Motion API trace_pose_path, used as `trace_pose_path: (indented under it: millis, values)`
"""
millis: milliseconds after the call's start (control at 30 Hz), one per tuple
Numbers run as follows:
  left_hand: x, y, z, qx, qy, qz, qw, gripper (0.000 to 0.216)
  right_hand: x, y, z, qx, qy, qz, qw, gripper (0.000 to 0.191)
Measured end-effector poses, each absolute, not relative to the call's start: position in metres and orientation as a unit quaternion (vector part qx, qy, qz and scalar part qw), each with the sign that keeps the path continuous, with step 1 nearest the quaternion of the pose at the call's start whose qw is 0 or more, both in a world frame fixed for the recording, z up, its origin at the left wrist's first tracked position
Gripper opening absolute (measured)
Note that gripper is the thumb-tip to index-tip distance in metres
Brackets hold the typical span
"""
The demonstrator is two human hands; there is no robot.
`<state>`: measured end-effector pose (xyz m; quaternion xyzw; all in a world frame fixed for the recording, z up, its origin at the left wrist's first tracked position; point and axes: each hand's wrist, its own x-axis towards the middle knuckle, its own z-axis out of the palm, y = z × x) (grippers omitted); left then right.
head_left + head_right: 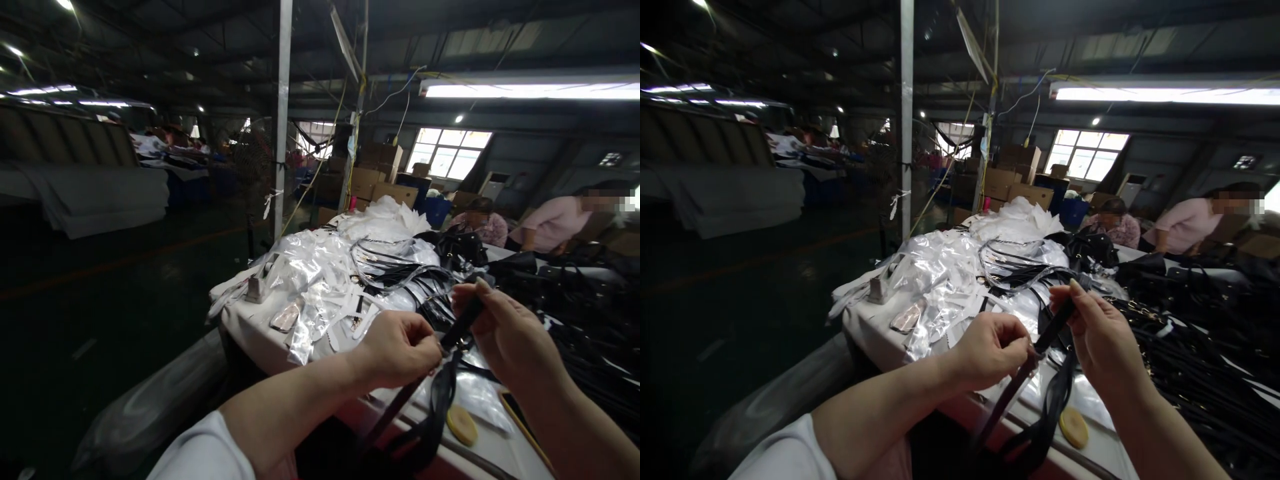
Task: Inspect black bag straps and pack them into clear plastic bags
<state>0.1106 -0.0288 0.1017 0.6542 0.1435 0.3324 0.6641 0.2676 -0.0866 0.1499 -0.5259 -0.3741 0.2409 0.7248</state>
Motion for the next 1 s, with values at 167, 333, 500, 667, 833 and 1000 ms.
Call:
trace_pose_path:
  millis: [167,333,500,667,833,1000]
  values:
    - [0.112,-0.024,0.138,0.563,0.127,0.344,0.741,0.010,0.258,-0.085,0.156,-0.574,-0.471,0.185,0.645,0.035]
    - [0.109,-0.020,0.174,0.542,0.068,0.403,0.734,0.012,0.248,-0.088,0.167,-0.547,-0.517,0.220,0.620,0.030]
    - [0.116,-0.022,0.181,0.577,0.074,0.351,0.734,0.009,0.257,-0.087,0.212,-0.491,-0.466,0.190,0.711,0.037]
    - [0.127,-0.021,0.184,0.592,0.060,0.374,0.711,0.013,0.256,-0.079,0.228,-0.540,-0.536,0.268,0.590,0.061]
    - [0.126,-0.016,0.198,0.561,0.007,0.437,0.703,0.014,0.245,-0.076,0.217,-0.558,-0.522,0.341,0.547,0.054]
    - [0.120,-0.011,0.197,0.562,0.002,0.478,0.675,0.021,0.249,-0.082,0.224,-0.470,-0.529,0.358,0.609,0.044]
